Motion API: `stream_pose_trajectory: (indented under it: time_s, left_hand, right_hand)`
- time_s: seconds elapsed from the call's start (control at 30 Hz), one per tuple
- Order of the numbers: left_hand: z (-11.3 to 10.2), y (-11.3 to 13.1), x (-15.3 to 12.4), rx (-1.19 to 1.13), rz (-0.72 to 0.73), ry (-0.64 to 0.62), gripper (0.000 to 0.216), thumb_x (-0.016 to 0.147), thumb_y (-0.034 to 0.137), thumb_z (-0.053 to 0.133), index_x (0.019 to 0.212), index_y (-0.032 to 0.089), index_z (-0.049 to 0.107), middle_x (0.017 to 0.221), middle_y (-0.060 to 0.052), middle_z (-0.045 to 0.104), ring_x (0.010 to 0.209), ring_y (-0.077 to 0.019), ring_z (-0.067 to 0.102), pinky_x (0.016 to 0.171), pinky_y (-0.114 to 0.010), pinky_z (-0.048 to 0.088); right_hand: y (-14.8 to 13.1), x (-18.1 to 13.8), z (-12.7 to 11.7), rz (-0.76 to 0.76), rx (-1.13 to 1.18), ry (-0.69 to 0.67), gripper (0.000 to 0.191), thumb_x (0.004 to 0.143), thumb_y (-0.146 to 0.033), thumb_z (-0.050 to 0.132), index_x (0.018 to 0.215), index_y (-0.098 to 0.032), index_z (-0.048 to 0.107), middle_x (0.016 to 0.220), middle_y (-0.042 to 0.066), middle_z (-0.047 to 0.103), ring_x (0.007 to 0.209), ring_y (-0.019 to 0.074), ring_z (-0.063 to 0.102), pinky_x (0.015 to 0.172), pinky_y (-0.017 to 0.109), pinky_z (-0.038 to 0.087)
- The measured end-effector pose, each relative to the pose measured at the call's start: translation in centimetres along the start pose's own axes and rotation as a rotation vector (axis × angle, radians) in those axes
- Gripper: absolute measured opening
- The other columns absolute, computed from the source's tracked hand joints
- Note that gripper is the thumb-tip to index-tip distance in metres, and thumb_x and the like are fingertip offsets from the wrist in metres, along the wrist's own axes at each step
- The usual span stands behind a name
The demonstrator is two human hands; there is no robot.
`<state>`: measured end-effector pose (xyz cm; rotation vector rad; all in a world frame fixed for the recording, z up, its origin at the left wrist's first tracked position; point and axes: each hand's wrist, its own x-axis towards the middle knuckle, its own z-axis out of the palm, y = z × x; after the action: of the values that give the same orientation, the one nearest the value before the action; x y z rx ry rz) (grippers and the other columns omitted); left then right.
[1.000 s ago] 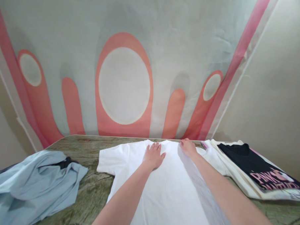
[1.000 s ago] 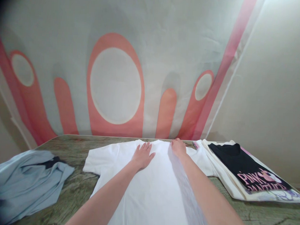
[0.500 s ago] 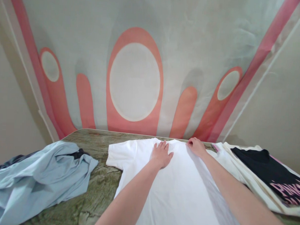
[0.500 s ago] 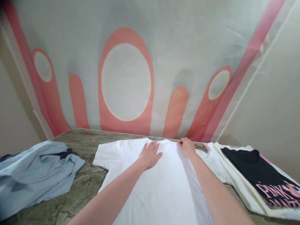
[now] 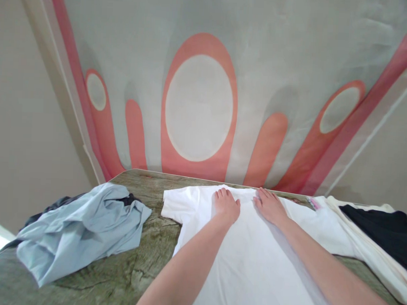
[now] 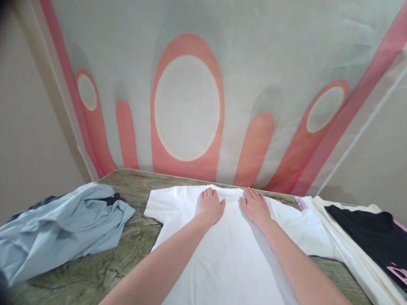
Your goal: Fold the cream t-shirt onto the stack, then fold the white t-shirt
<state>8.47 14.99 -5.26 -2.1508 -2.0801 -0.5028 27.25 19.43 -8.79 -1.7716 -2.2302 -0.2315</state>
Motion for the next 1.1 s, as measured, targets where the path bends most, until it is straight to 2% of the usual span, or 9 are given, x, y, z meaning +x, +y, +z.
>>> stream_pose_trajectory:
  time_s: [0.13,0.3,0.37,0.5,0.67,0.8,0.97,1.1]
  left_hand:
    - [0.3,-0.6,0.2,0.026,-0.004,-0.066,0.061,0.086,0.048,0.037,0.126,0.002,0.044,0.135,-0.021,0.038,0.125,-0.0316,0.031,0.102,-0.045,0.023]
    - [0.4,-1.8,0.5,-0.002,-0.014,-0.077,0.063,0.087,0.051,0.034,0.131,0.006,0.04,0.138,-0.018,0.036,0.126,-0.0288,0.032,0.104,-0.043,0.021]
    - [0.3,-2.4,0.7,-0.002,-0.056,-0.084,0.063,0.087,0.05,0.034,0.133,0.007,0.037,0.14,-0.018,0.033,0.127,-0.0285,0.031,0.105,-0.045,0.019]
    - [0.1,-3.3,1.0,-0.003,-0.075,-0.152,0.066,0.087,0.052,0.027,0.138,0.01,0.031,0.147,-0.015,0.021,0.133,-0.029,0.021,0.106,-0.051,0.011]
    - [0.0,-3.7,1.2,-0.007,-0.049,-0.24,0.071,0.086,0.056,0.019,0.141,0.012,0.024,0.149,-0.013,0.013,0.136,-0.0315,0.012,0.105,-0.058,0.006]
    - [0.3,-3.6,1.6,-0.005,-0.057,-0.234,0.072,0.085,0.057,0.019,0.142,0.012,0.023,0.15,-0.013,0.011,0.136,-0.0324,0.008,0.104,-0.061,0.003]
    - [0.7,-4.2,2.8,-0.009,-0.025,-0.23,0.07,0.087,0.056,0.017,0.142,0.014,0.023,0.149,-0.011,0.014,0.136,-0.0299,0.01,0.105,-0.058,0.007]
    - [0.7,-6.4,3.9,0.007,0.108,-0.229,0.066,0.089,0.054,0.015,0.142,0.016,0.025,0.15,-0.009,0.015,0.136,-0.0245,0.014,0.108,-0.051,0.009]
  right_hand:
    - [0.0,-0.3,-0.4,-0.016,-0.038,-0.012,0.047,0.091,-0.034,0.029,0.12,-0.008,0.054,0.128,0.014,0.052,0.121,0.0219,0.042,0.103,0.035,0.027]
    - [-0.6,-1.1,-1.4,0.055,-0.098,0.12,0.039,0.09,-0.038,0.034,0.104,-0.016,0.064,0.123,0.013,0.052,0.115,0.0271,0.043,0.094,0.041,0.033]
    - [-0.7,-1.4,-1.8,0.071,-0.102,0.145,0.038,0.091,-0.039,0.033,0.099,-0.019,0.064,0.113,0.012,0.056,0.106,0.0266,0.047,0.089,0.041,0.036]
    - [-0.7,-1.6,-1.9,0.05,-0.081,0.093,0.039,0.092,-0.038,0.028,0.101,-0.019,0.062,0.101,0.01,0.059,0.097,0.0243,0.051,0.085,0.038,0.038]
    - [-0.2,-1.4,-1.3,0.09,-0.034,0.023,0.039,0.091,-0.041,0.029,0.107,-0.021,0.059,0.108,0.011,0.056,0.101,0.0258,0.05,0.086,0.038,0.038]
    - [-0.1,-1.0,-1.1,0.159,-0.042,-0.02,0.043,0.089,-0.045,0.033,0.115,-0.02,0.057,0.115,0.014,0.052,0.105,0.0299,0.048,0.087,0.043,0.037]
    - [0.3,0.2,-0.4,0.173,-0.032,-0.086,0.045,0.089,-0.044,0.031,0.121,-0.02,0.052,0.121,0.015,0.049,0.11,0.0302,0.045,0.09,0.044,0.035]
    - [0.8,1.0,0.4,0.203,-0.015,-0.084,0.049,0.089,-0.048,0.028,0.125,-0.021,0.048,0.126,0.014,0.045,0.113,0.0307,0.044,0.091,0.045,0.034]
